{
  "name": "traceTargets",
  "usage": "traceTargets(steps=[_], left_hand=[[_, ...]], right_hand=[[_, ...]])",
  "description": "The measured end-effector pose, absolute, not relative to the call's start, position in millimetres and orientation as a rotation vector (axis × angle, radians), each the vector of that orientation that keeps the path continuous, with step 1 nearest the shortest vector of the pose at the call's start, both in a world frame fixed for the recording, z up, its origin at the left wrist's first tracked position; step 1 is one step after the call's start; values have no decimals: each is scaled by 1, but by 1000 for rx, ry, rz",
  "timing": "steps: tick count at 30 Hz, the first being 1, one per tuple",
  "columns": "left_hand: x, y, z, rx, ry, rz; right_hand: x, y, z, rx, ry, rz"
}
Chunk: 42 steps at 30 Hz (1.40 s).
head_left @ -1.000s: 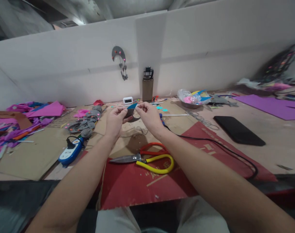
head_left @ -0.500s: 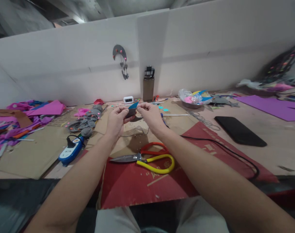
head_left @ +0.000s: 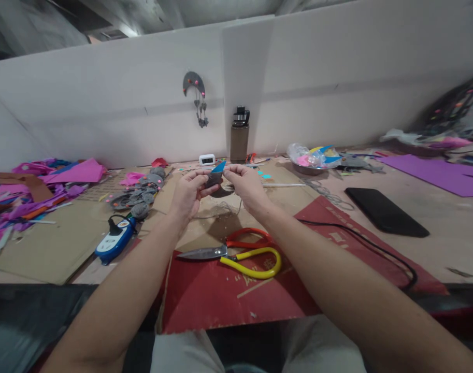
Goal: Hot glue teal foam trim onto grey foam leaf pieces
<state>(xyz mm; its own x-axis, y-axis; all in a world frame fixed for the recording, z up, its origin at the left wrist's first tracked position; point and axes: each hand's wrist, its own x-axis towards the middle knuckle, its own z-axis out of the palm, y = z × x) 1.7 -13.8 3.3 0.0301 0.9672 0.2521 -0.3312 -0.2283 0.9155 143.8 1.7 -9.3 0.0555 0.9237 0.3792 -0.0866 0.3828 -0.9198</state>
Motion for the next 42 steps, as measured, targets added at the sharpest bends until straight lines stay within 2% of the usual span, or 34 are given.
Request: traceTargets(steps=[18, 35, 42], left_hand=[[-3, -9, 3, 1163, 849, 1454], [-12, -5, 9, 1212, 863, 1186], [-8, -7, 7, 1250, 822, 1190]], right_hand=[[146, -5, -5, -817, -1357, 1027], [155, -7, 0, -736, -1567, 1070], [150, -10, 1, -748, -1532, 1045]])
